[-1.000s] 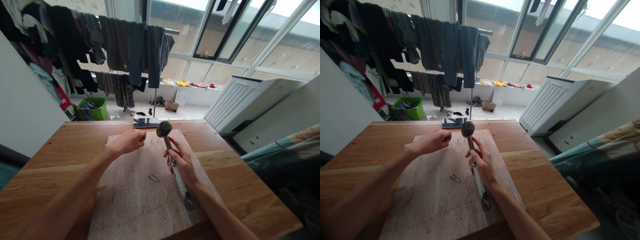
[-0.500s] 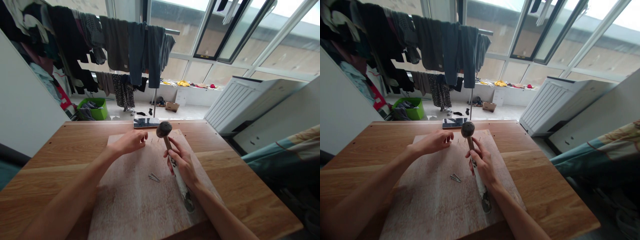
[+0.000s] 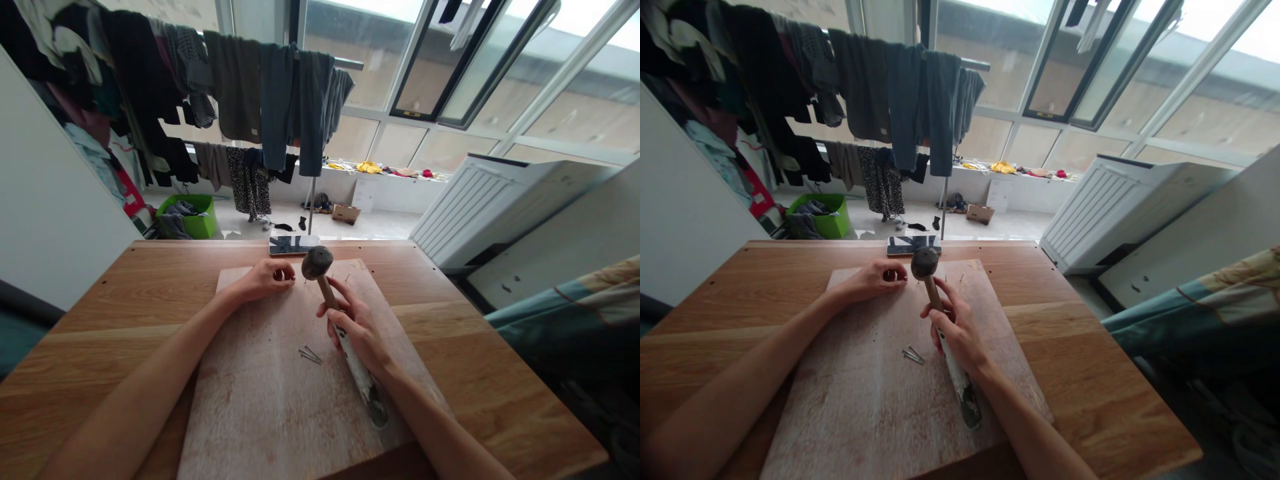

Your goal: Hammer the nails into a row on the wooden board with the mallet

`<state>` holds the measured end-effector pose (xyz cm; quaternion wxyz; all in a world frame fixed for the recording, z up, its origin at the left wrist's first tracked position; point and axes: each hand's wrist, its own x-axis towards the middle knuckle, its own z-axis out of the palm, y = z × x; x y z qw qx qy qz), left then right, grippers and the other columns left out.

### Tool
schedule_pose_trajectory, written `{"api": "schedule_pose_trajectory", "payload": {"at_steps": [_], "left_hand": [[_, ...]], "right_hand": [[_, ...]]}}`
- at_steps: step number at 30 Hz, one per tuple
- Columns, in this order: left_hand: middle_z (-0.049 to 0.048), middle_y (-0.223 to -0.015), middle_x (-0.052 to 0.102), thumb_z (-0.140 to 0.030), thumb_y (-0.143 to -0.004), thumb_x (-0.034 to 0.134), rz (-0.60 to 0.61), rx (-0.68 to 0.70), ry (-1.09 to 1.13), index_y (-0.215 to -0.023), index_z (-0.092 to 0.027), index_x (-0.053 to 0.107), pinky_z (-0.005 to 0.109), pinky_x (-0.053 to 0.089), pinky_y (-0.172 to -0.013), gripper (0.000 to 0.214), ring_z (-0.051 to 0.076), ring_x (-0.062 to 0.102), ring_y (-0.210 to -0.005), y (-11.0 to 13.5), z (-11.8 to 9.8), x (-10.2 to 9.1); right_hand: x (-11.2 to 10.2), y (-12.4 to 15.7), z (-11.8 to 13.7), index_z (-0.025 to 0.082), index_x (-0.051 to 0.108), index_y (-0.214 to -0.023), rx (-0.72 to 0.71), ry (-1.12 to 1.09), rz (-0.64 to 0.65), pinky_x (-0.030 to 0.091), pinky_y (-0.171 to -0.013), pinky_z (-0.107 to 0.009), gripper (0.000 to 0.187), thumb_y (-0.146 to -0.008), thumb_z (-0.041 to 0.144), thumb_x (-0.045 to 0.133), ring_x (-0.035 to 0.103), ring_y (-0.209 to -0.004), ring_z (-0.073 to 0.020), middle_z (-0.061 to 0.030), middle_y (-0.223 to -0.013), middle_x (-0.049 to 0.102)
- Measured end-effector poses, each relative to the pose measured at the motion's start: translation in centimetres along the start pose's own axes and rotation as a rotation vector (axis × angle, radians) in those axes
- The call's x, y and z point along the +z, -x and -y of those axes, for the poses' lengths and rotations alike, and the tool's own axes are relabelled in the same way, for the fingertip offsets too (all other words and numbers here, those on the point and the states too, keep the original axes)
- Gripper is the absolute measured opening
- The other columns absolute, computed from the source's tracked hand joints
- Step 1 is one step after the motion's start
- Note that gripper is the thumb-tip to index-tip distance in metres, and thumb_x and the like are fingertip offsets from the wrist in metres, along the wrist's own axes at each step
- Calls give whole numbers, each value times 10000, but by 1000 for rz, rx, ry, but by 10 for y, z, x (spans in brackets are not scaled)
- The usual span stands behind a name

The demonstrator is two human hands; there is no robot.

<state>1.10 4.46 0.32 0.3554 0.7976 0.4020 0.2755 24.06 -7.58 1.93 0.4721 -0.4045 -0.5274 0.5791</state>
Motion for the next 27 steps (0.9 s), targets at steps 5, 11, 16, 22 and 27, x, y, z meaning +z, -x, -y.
{"api": "schedule_pose_trajectory", "payload": {"at_steps": [5,11,16,22,27], "left_hand": [[-19,-687,581,-341,-802,663,4,5,10,-823,-154,692,225,385,-574,190,113,496,-623,0,2,0],[-29,-695,552,-342,-818,671,34,41,40,-843,-136,688,224,361,-581,209,105,466,-625,1,-2,-2],[-22,-710,573,-318,-817,671,40,54,42,-875,-127,712,225,361,-591,204,104,463,-631,1,-4,-3],[-24,-726,589,-235,-779,644,21,95,53,-866,-139,714,222,370,-606,147,105,463,-645,1,-5,-2],[-30,-696,565,-218,-757,641,12,83,41,-820,-145,701,222,375,-601,114,105,459,-632,1,-6,-3]], "right_hand": [[5,-2,-3,239,417,-1508,3,-16,78,426,-350,-193,616,-927,336,597,485,-432,-48,-16,-944,646],[7,-2,-6,254,425,-1510,-9,-28,114,417,-354,-184,606,-944,372,606,478,-442,-43,-19,-951,644],[7,-2,-7,239,427,-1508,-13,-7,106,410,-348,-185,603,-945,364,603,477,-430,-42,-18,-943,648],[8,-2,-5,230,429,-1512,15,26,107,424,-353,-190,612,-940,360,606,488,-442,-51,-17,-930,659],[9,-1,-7,226,437,-1510,11,45,104,418,-346,-188,602,-944,354,597,483,-434,-47,-22,-940,662]]}}
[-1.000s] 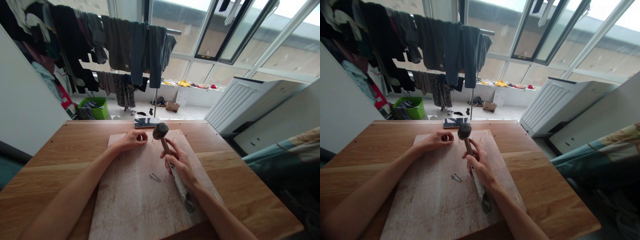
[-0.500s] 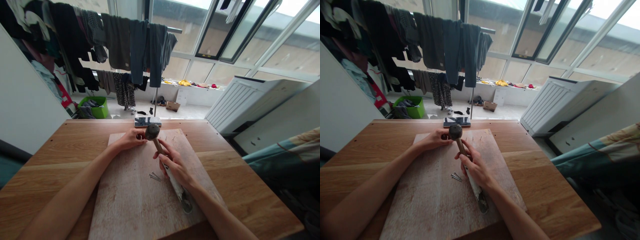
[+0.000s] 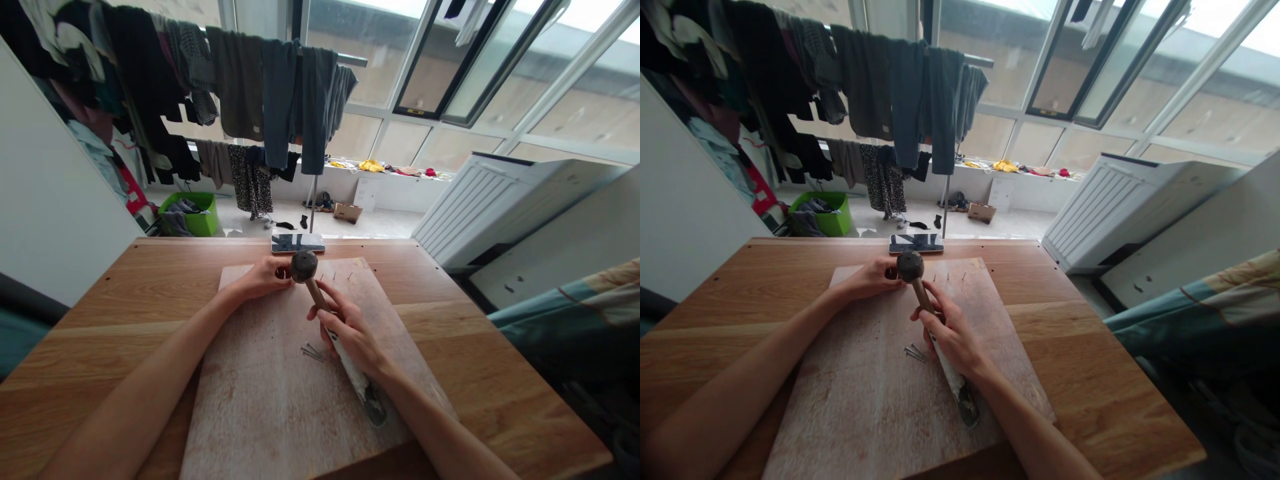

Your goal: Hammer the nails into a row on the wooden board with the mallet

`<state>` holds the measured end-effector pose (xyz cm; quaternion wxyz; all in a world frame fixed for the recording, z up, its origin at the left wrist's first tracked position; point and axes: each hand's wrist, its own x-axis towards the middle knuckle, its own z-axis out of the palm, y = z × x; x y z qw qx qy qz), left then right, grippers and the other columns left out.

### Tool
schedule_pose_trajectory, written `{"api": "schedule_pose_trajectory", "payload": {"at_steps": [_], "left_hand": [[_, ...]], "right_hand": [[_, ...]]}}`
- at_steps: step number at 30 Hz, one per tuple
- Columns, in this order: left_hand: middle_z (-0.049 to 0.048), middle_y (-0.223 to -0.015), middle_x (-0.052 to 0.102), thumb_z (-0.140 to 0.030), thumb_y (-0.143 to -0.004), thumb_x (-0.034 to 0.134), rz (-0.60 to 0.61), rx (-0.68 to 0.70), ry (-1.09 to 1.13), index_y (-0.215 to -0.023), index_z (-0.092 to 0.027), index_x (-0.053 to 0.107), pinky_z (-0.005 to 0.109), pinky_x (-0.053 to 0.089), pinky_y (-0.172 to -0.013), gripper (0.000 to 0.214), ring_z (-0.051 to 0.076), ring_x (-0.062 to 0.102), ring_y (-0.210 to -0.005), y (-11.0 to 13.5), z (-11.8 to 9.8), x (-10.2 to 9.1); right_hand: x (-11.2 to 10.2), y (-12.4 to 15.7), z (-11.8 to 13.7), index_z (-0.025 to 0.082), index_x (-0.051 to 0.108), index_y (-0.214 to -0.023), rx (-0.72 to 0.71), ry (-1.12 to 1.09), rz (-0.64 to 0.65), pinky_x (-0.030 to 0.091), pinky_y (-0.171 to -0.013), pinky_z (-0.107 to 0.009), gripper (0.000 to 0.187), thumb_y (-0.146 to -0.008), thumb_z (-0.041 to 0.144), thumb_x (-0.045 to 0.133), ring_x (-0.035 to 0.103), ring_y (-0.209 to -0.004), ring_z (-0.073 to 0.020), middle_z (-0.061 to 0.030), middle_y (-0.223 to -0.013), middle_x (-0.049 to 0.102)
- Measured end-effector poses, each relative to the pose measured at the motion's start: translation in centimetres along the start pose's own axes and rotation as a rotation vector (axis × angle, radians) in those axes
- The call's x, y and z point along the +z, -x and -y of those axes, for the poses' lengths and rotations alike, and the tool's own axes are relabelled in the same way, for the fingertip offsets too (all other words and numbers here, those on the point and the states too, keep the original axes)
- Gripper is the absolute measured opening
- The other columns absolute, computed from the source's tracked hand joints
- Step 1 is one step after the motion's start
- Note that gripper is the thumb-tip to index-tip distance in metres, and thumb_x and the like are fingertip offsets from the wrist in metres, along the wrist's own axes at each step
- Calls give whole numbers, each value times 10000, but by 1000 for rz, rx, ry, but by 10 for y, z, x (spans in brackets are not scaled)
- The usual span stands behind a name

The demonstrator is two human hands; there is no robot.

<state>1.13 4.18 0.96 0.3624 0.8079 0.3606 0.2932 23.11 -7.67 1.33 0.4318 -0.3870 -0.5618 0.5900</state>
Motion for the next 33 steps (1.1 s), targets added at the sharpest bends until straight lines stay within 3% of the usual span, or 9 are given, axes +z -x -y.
{"api": "schedule_pose_trajectory", "payload": {"at_steps": [21,25,29,33], "left_hand": [[-26,-702,570,-307,-803,662,19,-21,-13,-830,-144,677,224,385,-590,166,103,488,-634,0,2,1],[-32,-672,566,-334,-773,695,-13,-86,-39,-849,-163,664,227,406,-566,190,112,509,-613,1,3,1],[-29,-689,584,-366,-754,737,3,-122,-30,-879,-166,643,230,420,-554,254,118,522,-618,2,-1,-5],[-41,-631,534,-374,-802,706,-51,-78,-95,-781,-164,625,228,368,-537,226,101,472,-578,0,-23,-15]], "right_hand": [[0,0,1,218,469,-1490,22,-20,-63,414,-339,-192,601,-915,333,599,472,-418,-51,-8,-894,656],[-2,2,7,224,466,-1480,3,-37,-120,403,-325,-191,622,-898,369,633,473,-416,-59,19,-839,626],[-6,4,10,182,557,-1336,20,-15,-162,378,-312,-187,507,-919,462,622,453,-377,-80,81,-619,521],[-11,4,12,176,589,-1163,92,11,-171,380,-318,-200,439,-898,524,625,462,-371,-92,84,-579,515]]}}
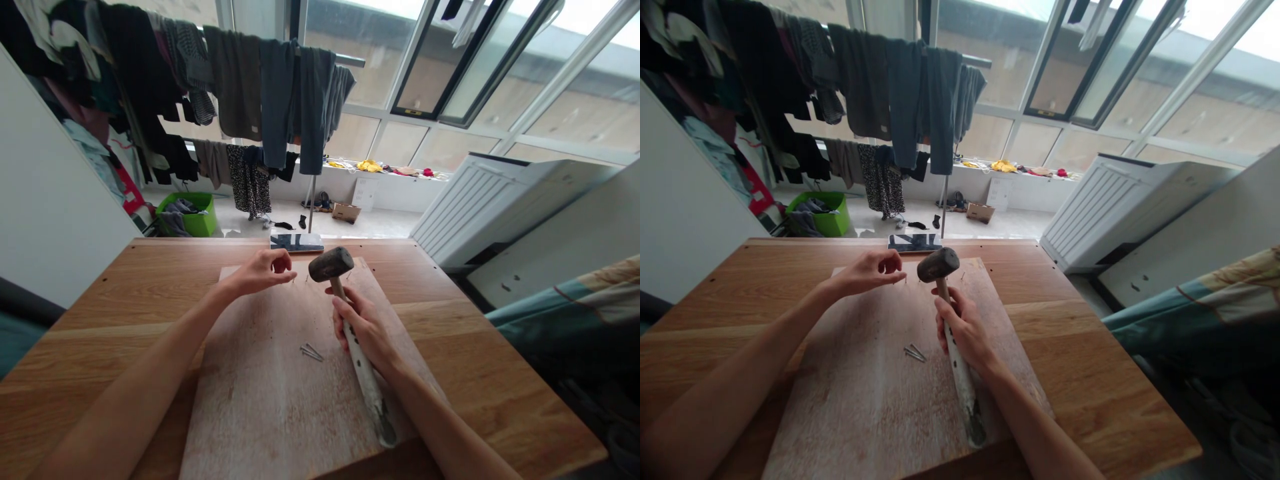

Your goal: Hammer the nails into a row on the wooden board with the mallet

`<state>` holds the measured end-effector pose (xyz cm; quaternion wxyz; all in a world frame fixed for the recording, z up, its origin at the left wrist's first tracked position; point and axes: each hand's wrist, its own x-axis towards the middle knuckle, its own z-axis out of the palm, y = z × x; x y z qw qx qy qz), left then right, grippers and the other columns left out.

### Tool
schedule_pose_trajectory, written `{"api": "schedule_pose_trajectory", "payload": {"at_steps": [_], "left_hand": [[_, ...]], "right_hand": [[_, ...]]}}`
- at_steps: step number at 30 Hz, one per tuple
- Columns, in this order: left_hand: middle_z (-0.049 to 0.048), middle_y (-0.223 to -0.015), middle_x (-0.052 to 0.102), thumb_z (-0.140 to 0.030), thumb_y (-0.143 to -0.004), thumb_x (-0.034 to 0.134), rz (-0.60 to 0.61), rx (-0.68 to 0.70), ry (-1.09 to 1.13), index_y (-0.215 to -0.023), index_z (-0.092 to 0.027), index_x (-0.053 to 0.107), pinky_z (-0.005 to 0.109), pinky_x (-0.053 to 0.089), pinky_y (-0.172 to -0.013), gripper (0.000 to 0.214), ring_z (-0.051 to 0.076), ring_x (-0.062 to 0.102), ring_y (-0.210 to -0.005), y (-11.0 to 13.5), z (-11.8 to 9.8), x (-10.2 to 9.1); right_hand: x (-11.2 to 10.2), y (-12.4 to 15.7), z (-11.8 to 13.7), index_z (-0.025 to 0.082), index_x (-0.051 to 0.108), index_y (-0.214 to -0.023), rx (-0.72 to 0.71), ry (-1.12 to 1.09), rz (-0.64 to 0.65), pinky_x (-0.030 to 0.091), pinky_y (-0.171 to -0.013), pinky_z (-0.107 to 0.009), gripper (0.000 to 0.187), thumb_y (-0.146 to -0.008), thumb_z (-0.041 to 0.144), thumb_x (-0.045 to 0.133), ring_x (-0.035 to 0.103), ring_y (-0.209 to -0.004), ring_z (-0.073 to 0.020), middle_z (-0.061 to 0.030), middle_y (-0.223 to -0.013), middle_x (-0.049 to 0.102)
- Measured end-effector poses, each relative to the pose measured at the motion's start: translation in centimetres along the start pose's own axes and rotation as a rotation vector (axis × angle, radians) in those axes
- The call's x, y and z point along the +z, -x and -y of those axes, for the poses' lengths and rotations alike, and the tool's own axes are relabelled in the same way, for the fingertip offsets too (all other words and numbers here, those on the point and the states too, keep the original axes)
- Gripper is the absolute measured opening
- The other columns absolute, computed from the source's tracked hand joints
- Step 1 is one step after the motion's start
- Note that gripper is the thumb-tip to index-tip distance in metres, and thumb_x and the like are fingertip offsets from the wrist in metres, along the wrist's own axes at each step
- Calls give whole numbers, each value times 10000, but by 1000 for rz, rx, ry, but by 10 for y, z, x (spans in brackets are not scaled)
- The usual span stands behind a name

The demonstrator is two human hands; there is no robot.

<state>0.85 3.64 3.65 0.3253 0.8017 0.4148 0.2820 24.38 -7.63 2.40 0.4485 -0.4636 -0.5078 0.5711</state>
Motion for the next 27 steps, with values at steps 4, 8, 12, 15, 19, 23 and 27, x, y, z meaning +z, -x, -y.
{"api": "schedule_pose_trajectory", "payload": {"at_steps": [4,8,12,15,19,23,27], "left_hand": [[-42,-615,532,-351,-859,677,29,117,-70,-765,-174,631,240,340,-537,206,101,467,-567,7,-45,-14],[-14,-736,647,-297,-898,661,273,209,-189,-797,-206,674,275,388,-601,136,134,571,-654,27,-98,-22],[8,-798,695,-196,-880,654,381,270,-276,-802,-241,692,312,428,-657,98,178,630,-726,43,-126,-15],[29,-787,705,-129,-862,639,413,334,-345,-794,-236,679,320,447,-651,133,194,660,-730,48,-119,3],[62,-884,720,-50,-848,618,362,481,-590,-931,-169,677,328,495,-695,157,208,687,-790,55,-92,30],[68,-966,708,-112,-895,635,316,571,-686,-989,-157,660,351,520,-775,107,223,684,-887,64,-76,44],[56,-932,694,-116,-898,644,333,588,-699,-947,-168,656,337,507,-726,72,208,671,-837,66,-72,48]], "right_hand": [[-9,2,6,183,598,-964,61,149,61,395,-366,-209,215,-835,346,651,485,-396,-97,72,-562,535],[-16,5,9,197,590,-807,92,371,172,367,-377,-210,30,-779,190,597,491,-404,-101,59,-559,541],[-15,6,5,207,603,-839,44,526,221,384,-393,-222,75,-807,155,560,527,-426,-125,58,-570,546],[-13,7,5,219,567,-832,44,601,234,387,-419,-233,72,-893,204,531,543,-424,-140,56,-541,548],[-14,13,10,236,533,-912,36,762,225,407,-506,-253,148,-999,347,488,587,-509,-162,39,-614,590],[-21,17,12,236,532,-978,-53,970,160,419,-680,-295,169,-1034,373,450,682,-813,-226,-33,-857,705],[-34,16,5,214,545,-1038,-98,1094,95,403,-705,-326,210,-1057,358,393,686,-823,-254,-62,-875,716]]}}
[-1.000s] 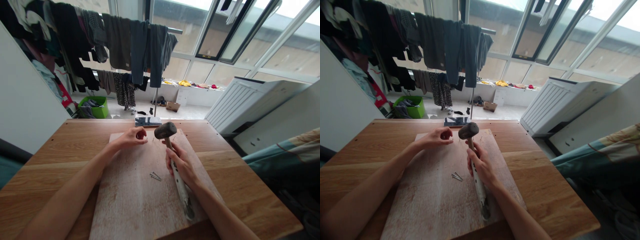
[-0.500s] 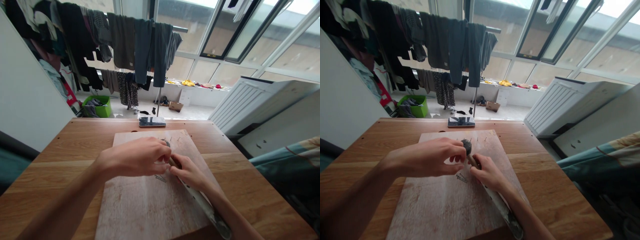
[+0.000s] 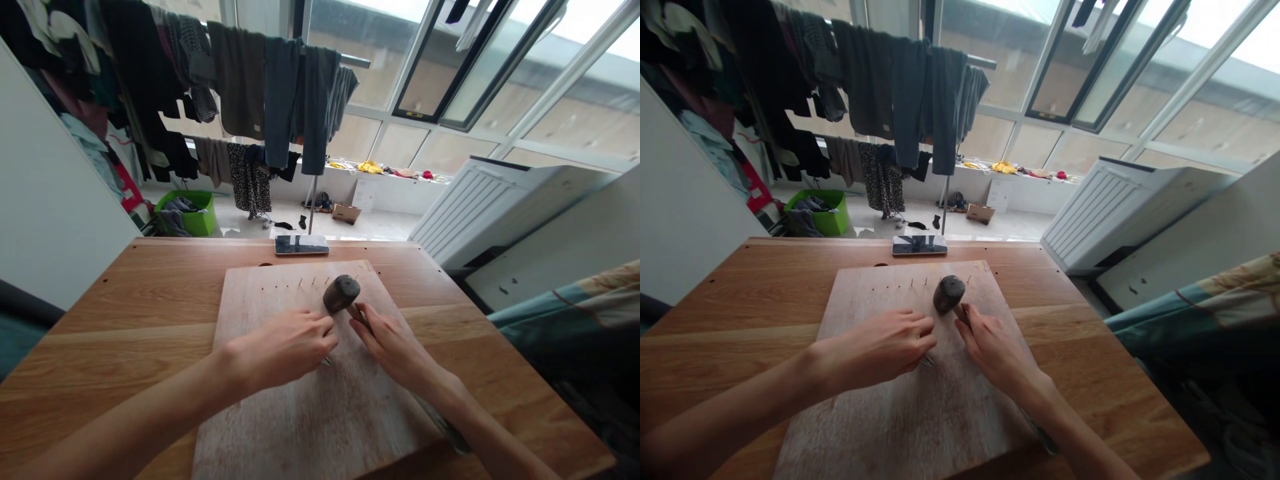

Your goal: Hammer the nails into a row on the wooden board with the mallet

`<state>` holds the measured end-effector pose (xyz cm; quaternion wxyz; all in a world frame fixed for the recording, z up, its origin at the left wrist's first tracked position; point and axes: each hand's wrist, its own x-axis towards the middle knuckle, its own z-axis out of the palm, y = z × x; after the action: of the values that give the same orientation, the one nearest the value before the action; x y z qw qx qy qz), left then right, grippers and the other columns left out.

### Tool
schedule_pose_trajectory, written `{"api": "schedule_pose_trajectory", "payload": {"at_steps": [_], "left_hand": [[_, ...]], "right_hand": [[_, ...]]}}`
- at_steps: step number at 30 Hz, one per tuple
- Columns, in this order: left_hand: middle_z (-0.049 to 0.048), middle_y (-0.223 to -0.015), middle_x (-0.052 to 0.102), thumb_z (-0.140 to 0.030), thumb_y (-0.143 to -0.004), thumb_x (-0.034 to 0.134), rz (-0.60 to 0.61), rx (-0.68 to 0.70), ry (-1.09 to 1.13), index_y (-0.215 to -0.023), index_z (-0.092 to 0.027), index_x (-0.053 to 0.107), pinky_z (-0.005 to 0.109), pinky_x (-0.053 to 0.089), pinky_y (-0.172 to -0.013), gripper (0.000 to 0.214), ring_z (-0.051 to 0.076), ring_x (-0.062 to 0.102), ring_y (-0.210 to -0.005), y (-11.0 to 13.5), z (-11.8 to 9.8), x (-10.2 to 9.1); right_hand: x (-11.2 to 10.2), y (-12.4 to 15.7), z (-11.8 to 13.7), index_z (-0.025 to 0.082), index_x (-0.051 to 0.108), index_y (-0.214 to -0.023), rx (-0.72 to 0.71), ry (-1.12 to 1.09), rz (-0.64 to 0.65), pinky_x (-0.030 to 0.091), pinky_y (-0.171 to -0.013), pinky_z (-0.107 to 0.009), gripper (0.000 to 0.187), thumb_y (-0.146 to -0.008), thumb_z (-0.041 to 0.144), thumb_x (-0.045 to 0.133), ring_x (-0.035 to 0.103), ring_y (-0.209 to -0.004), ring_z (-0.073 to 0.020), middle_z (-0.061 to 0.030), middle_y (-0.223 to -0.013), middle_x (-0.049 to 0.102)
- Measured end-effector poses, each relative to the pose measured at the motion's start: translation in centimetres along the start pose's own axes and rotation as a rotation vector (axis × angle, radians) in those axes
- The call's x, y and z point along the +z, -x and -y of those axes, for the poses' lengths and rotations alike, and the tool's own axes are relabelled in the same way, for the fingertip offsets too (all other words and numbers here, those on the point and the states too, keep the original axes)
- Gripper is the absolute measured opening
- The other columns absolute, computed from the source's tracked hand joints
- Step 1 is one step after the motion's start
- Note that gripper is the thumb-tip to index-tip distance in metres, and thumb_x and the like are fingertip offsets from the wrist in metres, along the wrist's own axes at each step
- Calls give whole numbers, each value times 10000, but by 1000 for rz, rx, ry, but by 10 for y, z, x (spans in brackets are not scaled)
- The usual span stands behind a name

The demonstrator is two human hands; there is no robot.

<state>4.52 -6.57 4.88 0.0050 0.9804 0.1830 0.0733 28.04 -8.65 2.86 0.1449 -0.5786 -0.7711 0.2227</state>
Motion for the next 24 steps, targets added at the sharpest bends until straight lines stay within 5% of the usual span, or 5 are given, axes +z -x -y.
{"api": "schedule_pose_trajectory", "payload": {"at_steps": [11,16,24], "left_hand": [[18,-746,642,-171,-777,696,262,-73,269,-661,-196,619,310,314,-534,141,148,466,-578,-23,17,-7],[-25,-614,566,-92,-736,615,161,-190,405,-636,-194,554,283,284,-513,155,123,437,-541,-11,35,-10],[-1,-751,663,-117,-824,584,-229,-445,500,-866,-168,693,239,414,-626,127,130,586,-662,32,105,9]], "right_hand": [[5,6,2,189,569,-1243,-44,21,-61,442,-767,-324,285,-1071,307,374,723,-966,-270,-104,-1049,759],[3,6,4,161,564,-1307,9,96,-42,408,-663,-325,360,-1074,330,347,743,-838,-291,-104,-894,767],[6,7,5,151,572,-1291,23,129,-54,397,-651,-321,357,-1077,321,342,741,-843,-294,-122,-926,777]]}}
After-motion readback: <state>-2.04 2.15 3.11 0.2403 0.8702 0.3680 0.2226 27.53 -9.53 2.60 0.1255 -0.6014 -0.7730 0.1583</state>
